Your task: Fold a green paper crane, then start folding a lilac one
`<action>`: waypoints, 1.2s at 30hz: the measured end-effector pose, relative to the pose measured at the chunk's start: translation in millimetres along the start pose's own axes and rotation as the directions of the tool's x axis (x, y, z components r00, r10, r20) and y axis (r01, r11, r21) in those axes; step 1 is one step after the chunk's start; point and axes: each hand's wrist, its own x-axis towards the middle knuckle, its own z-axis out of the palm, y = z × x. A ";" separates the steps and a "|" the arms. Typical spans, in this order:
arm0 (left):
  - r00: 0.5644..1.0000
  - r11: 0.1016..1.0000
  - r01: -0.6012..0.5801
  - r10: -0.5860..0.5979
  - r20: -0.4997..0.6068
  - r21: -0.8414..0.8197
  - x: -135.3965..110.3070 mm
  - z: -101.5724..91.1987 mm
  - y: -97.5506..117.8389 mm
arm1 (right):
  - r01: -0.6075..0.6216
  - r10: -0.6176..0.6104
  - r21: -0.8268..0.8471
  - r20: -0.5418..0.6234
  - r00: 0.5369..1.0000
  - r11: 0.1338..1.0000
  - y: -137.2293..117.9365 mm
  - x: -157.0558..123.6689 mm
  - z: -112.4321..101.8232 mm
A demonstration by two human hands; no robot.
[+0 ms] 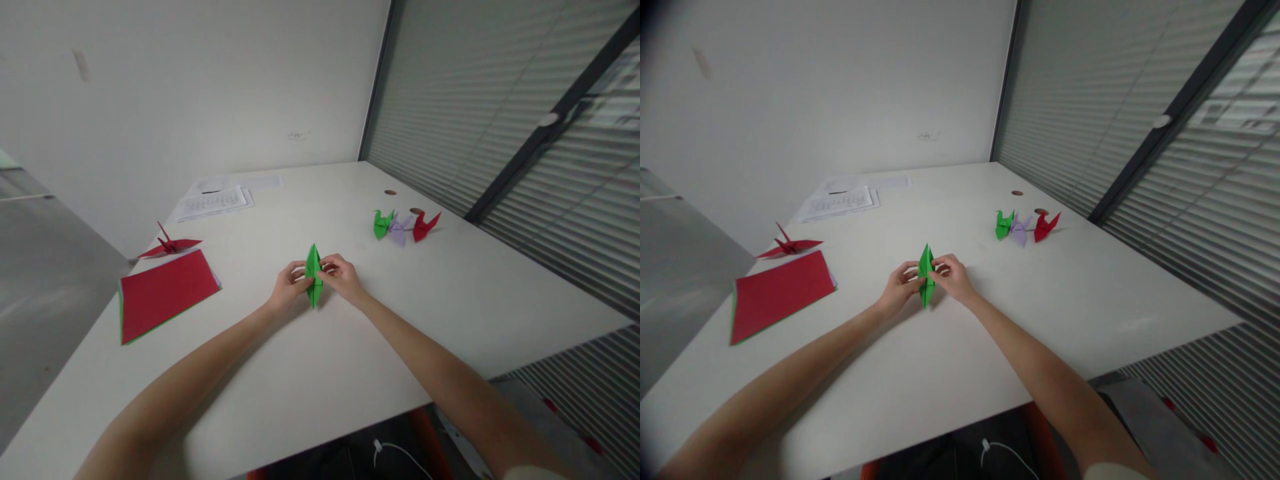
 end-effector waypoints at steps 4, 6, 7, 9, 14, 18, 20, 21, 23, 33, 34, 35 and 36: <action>0.986 0.995 0.096 -0.095 0.137 0.003 -1.1 -1.4 5.0 | -0.024 0.024 0.031 -0.027 0.999 0.999 -1.2 1.6 -3.3; 0.981 0.996 0.089 -0.092 0.169 0.025 -0.9 -1.5 6.2 | -0.037 0.038 0.049 -0.026 0.999 0.998 -2.1 2.2 -4.9; 0.985 0.997 0.067 -0.072 0.160 0.040 -0.5 -1.5 6.4 | -0.039 0.040 0.054 -0.017 0.999 0.998 -2.4 2.4 -5.5; 0.994 0.996 -0.004 -0.006 0.107 0.087 0.8 -1.7 6.2 | -0.046 0.045 0.052 0.017 0.999 0.998 -2.9 2.5 -6.4; 0.992 0.978 -0.123 0.116 0.049 0.169 4.5 -3.3 4.6 | -0.125 0.121 0.020 0.131 0.984 0.992 -2.7 2.3 -7.1; 0.991 0.979 -0.122 0.112 0.071 0.162 5.7 -4.7 2.2 | -0.093 0.089 0.039 0.092 0.992 0.995 -1.1 2.1 -6.5; 0.994 0.983 -0.108 0.105 0.028 0.145 6.1 -5.3 1.0 | -0.064 0.059 0.065 0.071 0.996 0.996 0.2 1.9 -5.6; 0.995 0.987 -0.098 0.099 0.001 0.129 6.1 -5.6 0.5 | -0.060 0.054 0.084 0.070 0.996 0.995 0.8 1.6 -5.0; 0.995 0.992 -0.086 0.091 -0.047 0.094 6.1 -5.7 0.1 | -0.075 0.064 0.134 0.086 0.994 0.988 1.6 0.7 -3.5; 0.982 0.992 -0.121 0.125 -0.140 0.034 5.3 -1.0 7.7 | -0.098 0.073 0.202 0.128 0.989 0.975 -5.2 -3.2 -0.7; 0.985 0.994 -0.105 0.107 -0.132 0.019 4.9 -0.5 8.8 | -0.093 0.069 0.197 0.122 0.990 0.976 -6.1 -3.4 -0.6; 0.988 0.996 -0.090 0.090 -0.123 0.010 4.4 -0.2 9.7 | -0.089 0.067 0.193 0.117 0.991 0.977 -6.8 -3.6 -0.4; 0.990 0.997 -0.076 0.077 -0.119 0.011 3.8 -0.1 10.3 | -0.084 0.064 0.190 0.111 0.992 0.978 -7.6 -3.9 0.0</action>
